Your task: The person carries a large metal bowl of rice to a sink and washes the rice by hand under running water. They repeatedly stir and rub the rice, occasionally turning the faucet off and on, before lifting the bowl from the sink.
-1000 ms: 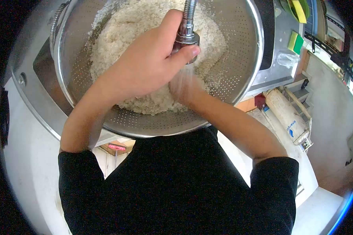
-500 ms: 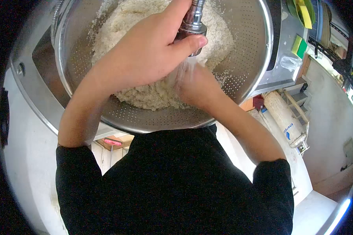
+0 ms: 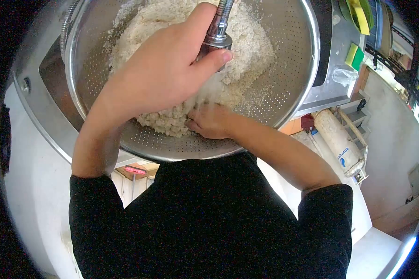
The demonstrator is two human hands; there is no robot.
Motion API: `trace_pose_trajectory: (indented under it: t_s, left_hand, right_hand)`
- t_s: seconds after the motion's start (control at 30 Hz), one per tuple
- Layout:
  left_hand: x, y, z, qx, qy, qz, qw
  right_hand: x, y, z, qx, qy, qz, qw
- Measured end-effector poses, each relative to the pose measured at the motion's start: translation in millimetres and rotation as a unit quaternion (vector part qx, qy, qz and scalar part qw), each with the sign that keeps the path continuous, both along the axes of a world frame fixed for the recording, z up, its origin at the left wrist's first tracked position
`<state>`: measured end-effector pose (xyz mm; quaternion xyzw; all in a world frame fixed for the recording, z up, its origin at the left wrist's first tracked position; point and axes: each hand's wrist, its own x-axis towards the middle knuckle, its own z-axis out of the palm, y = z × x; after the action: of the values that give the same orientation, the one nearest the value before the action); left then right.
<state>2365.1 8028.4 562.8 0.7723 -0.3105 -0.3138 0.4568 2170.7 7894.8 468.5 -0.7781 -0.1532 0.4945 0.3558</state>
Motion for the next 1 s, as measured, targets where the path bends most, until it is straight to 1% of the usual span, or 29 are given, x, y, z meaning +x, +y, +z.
trace_pose_trajectory:
  t_s: [0.03, 0.07, 0.1, 0.17, 0.2, 0.27, 0.3, 0.37, 0.4, 0.47, 0.53, 0.57, 0.63, 0.67, 0.73, 0.77, 0.8, 0.83, 0.87, 1.0]
  left_hand:
    - [-0.8, 0.5, -0.2, 0.015, -0.002, -0.003, 1.0]
    - [9.5, 2.7, 6.9, 0.017, -0.001, -0.003, 1.0]
    - [29.7, 6.0, 20.5, -0.004, 0.121, -0.045, 0.992]
    - [39.5, 6.4, 24.5, -0.024, 0.24, -0.085, 0.967]
    - [36.4, 4.0, 20.3, -0.021, 0.222, -0.08, 0.971]
    - [36.5, 5.3, 18.4, -0.016, 0.205, -0.072, 0.976]
    - [38.3, 8.5, 19.3, -0.032, 0.195, -0.078, 0.977]
    - [36.5, 13.8, 19.1, -0.043, 0.186, -0.082, 0.978]
    - [30.9, 14.6, 18.5, -0.013, 0.162, -0.064, 0.985]
    - [19.7, 15.0, 4.6, 0.02, 0.129, -0.047, 0.99]
    - [4.2, 14.0, -27.3, 0.007, -0.058, 0.039, 0.998]
    - [2.9, 17.0, -28.0, 0.008, -0.069, 0.034, 0.997]
    - [3.3, 26.2, -25.5, -0.011, 0.013, 0.097, 0.995]
    - [2.4, 27.8, -28.9, -0.01, 0.002, 0.092, 0.996]
    - [-3.0, 29.6, -35.9, -0.051, 0.016, 0.151, 0.987]
    - [-4.3, 30.1, -34.4, -0.043, 0.022, 0.157, 0.986]
    - [-5.6, 28.3, -33.4, -0.047, 0.015, 0.151, 0.987]
    - [-6.3, 25.5, -32.6, -0.045, 0.019, 0.169, 0.984]
    - [-4.9, 23.5, -30.4, -0.044, 0.024, 0.188, 0.981]
    - [-4.8, 23.0, -17.2, -0.023, 0.031, 0.189, 0.981]
  right_hand:
    - [-1.1, 2.6, -3.7, -0.037, -0.006, 0.049, 0.998]
    - [-3.6, 4.2, -10.5, -0.035, -0.005, 0.049, 0.998]
    - [-2.5, 5.9, -18.3, -0.054, -0.008, 0.063, 0.997]
    - [6.7, 6.4, -30.0, -0.071, -0.011, 0.076, 0.995]
    - [17.2, 5.1, -32.6, -0.028, -0.055, 0.124, 0.99]
    - [22.7, 5.2, -36.6, 0.019, -0.099, 0.174, 0.98]
    - [18.3, 5.8, -39.8, -0.011, -0.177, 0.176, 0.968]
    - [20.6, 12.7, -41.4, -0.035, -0.255, 0.176, 0.95]
    - [24.8, 16.8, -40.1, -0.053, -0.139, 0.16, 0.976]
    - [39.7, 21.2, -31.4, -0.069, -0.029, 0.14, 0.987]
    - [54.1, 24.8, -4.0, -0.058, 0.112, 0.112, 0.986]
    - [53.8, 26.1, 0.8, -0.057, 0.102, 0.106, 0.987]
    - [52.0, 28.4, 6.4, -0.055, 0.108, 0.113, 0.986]
    - [53.1, 29.5, 8.6, -0.053, 0.097, 0.108, 0.988]
    - [51.7, 33.0, 13.0, -0.068, 0.1, 0.154, 0.981]
    - [48.3, 34.5, 12.5, -0.07, 0.093, 0.146, 0.982]
    - [44.1, 35.5, 9.3, -0.068, 0.084, 0.165, 0.98]
    - [42.2, 34.5, 5.3, -0.067, 0.073, 0.186, 0.977]
    - [42.2, 34.5, 2.4, -0.073, 0.066, 0.183, 0.978]
    - [39.2, 36.0, 4.6, -0.079, 0.067, 0.179, 0.978]
